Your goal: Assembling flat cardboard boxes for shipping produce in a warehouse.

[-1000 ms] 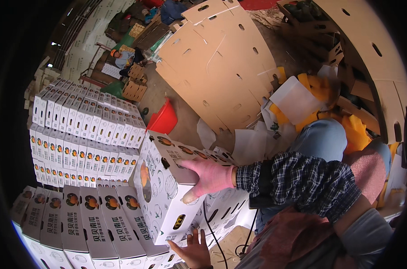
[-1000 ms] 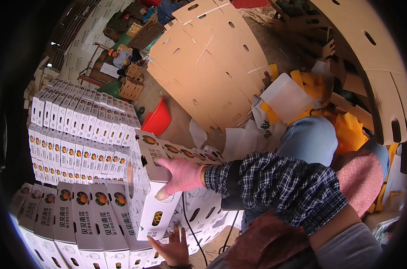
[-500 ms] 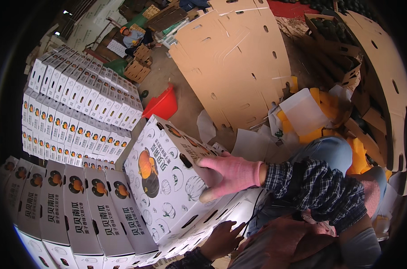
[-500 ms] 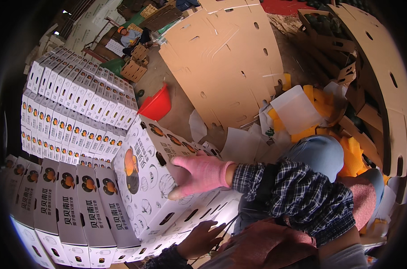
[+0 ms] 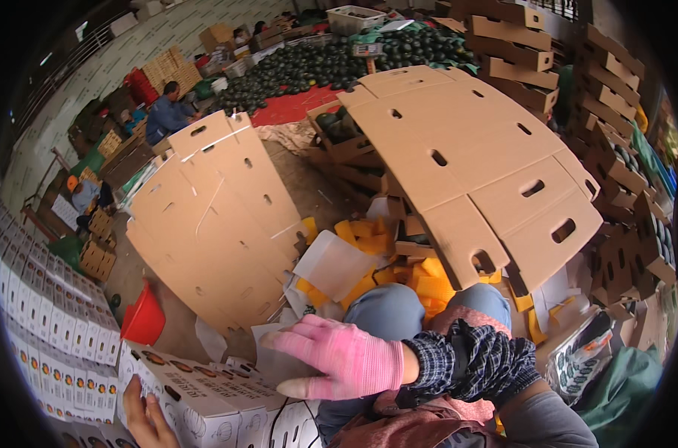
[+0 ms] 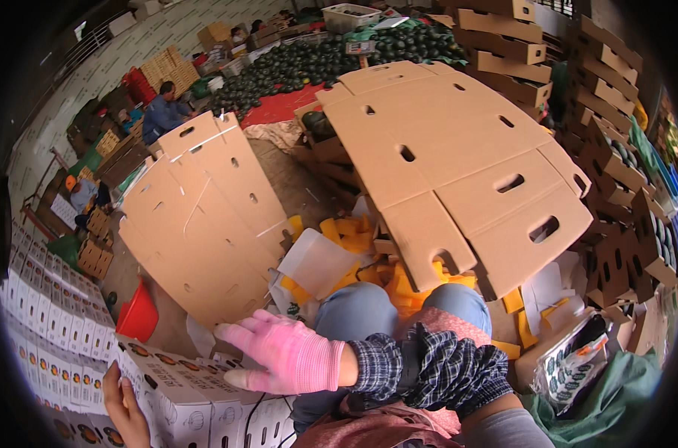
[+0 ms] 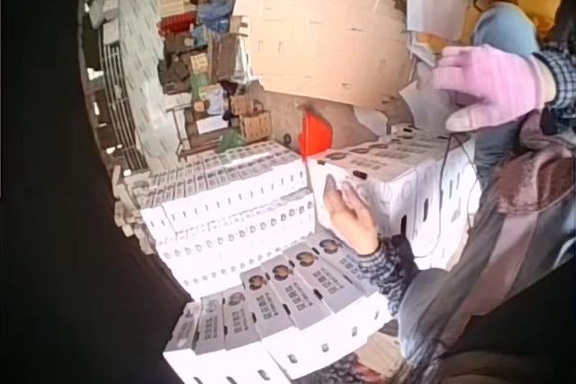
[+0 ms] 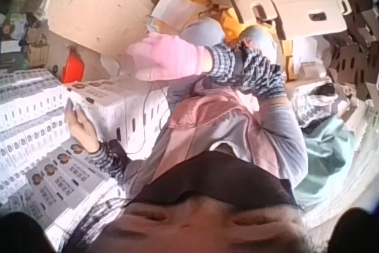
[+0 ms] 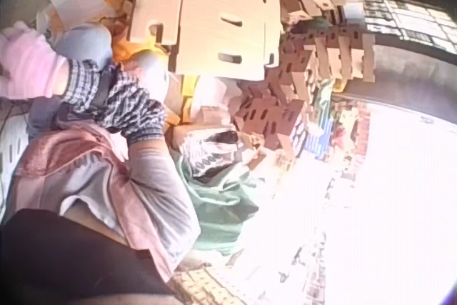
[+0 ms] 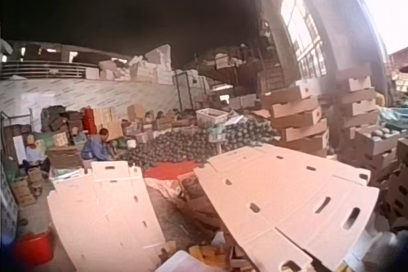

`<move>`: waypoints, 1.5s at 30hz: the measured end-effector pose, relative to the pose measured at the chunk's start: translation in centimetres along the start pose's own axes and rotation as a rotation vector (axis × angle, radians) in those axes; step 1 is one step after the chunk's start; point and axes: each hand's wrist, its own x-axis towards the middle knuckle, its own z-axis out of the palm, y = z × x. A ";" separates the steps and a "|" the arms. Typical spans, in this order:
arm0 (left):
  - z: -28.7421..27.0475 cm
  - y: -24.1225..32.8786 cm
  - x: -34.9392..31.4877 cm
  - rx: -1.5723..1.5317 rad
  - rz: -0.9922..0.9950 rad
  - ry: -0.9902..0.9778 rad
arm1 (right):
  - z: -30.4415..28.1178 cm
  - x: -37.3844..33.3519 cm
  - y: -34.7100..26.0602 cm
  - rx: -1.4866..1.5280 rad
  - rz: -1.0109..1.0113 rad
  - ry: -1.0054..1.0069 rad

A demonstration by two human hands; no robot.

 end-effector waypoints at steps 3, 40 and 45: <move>0.8 -7.9 -1.6 0.707 0.590 0.029 | -2.2 -4.2 -0.7 0.095 -0.045 -0.039; 35.6 33.2 12.5 -1.238 0.367 -0.948 | -36.9 -21.1 -4.1 -0.051 0.981 0.996; 37.6 34.2 15.5 -0.905 0.456 -1.220 | -31.2 -24.7 -5.0 0.081 1.064 1.067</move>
